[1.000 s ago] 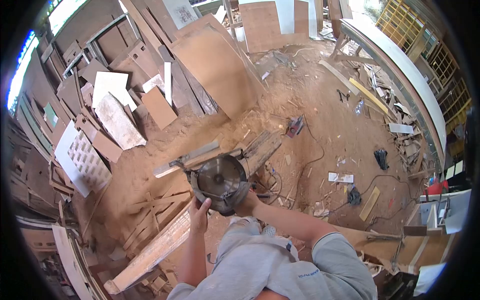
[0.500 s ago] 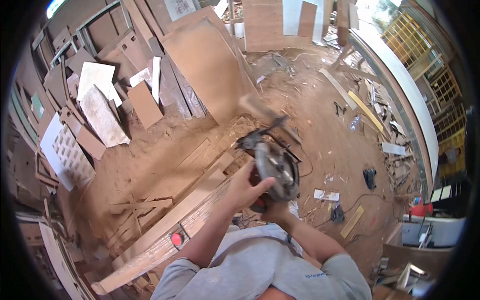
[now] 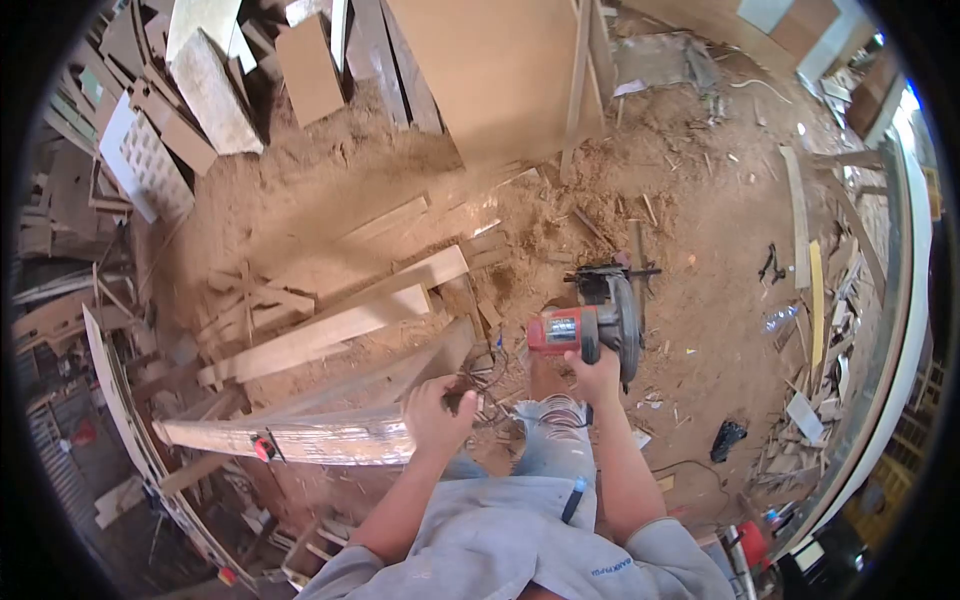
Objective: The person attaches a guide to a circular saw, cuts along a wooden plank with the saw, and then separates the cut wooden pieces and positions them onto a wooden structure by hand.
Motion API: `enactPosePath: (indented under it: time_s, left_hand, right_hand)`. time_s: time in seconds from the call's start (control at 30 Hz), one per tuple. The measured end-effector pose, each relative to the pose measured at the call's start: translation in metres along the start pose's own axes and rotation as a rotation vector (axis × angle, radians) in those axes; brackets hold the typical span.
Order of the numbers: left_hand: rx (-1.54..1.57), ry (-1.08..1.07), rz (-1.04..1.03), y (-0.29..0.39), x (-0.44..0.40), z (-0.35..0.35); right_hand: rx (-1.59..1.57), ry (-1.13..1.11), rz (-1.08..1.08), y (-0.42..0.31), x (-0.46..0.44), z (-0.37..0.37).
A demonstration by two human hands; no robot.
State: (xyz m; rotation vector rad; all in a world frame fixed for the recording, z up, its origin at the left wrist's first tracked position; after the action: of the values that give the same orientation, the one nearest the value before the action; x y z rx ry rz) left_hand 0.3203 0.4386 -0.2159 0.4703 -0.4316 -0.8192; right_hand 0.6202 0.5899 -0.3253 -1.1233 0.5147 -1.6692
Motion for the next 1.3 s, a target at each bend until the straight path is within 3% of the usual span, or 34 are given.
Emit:
enactPosePath:
  time_s: [0.03,0.13,0.33,0.53,0.77,0.9,1.0,1.07,1.13,1.23,1.27,1.3]
  left_hand:
    - [0.030,0.111,0.069,-0.005,-0.002,-0.002]
    - [-0.090,0.146,0.153,-0.008,-0.009,-0.012]
    - [-0.210,0.173,0.156,-0.002,-0.024,-0.016]
    - [-0.309,0.164,0.196,-0.017,-0.028,-0.020]
    - [-0.334,0.108,0.315,-0.028,-0.034,-0.018]
    - [-0.326,0.087,0.340,-0.036,-0.027,-0.018]
    - [-0.289,0.087,0.347,-0.038,-0.032,-0.016]
    - [-0.274,0.079,0.336,-0.041,-0.035,-0.012]
    - [-0.287,0.057,0.298,-0.043,-0.031,-0.010]
    - [-0.235,0.157,0.272,-0.038,-0.008,-0.012]
    - [-0.215,0.202,0.253,-0.038,-0.001,-0.011]
    - [-0.191,0.201,0.243,-0.039,0.003,-0.011]
  right_hand:
    - [0.093,-0.052,0.015,0.016,-0.031,-0.010]
    - [0.263,-0.164,0.106,0.046,-0.108,-0.058]
    - [0.364,-0.252,0.165,0.119,-0.250,-0.192]
    - [0.447,-0.360,0.187,0.185,-0.327,-0.279]
    - [0.640,-0.362,0.248,0.272,-0.342,-0.306]
    - [0.814,-0.305,0.289,0.260,-0.310,-0.325]
    - [0.736,0.060,0.867,0.137,-0.224,-0.378]
    - [0.672,-0.310,0.881,0.151,-0.178,-0.458]
    - [0.448,-0.817,0.206,0.202,-0.141,-0.547]
    - [0.380,-0.739,0.045,0.315,-0.118,-0.666]
    - [0.224,-0.765,0.061,0.336,-0.120,-0.699]
    - [0.112,-0.816,-0.108,0.319,-0.109,-0.706]
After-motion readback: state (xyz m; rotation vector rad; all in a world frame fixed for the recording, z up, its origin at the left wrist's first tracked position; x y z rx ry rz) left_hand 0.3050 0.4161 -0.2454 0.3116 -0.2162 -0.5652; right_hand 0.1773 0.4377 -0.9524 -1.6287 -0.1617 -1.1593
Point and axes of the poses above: each hand's wrist, its own x-axis away from the middle knuckle, its own z-axis out of the back of the hand, y = z × x, the point moved 8 cm from there along -x, towards the middle knuckle, and after that the axes turned 8 degrees about y, right-handed, at the moved point
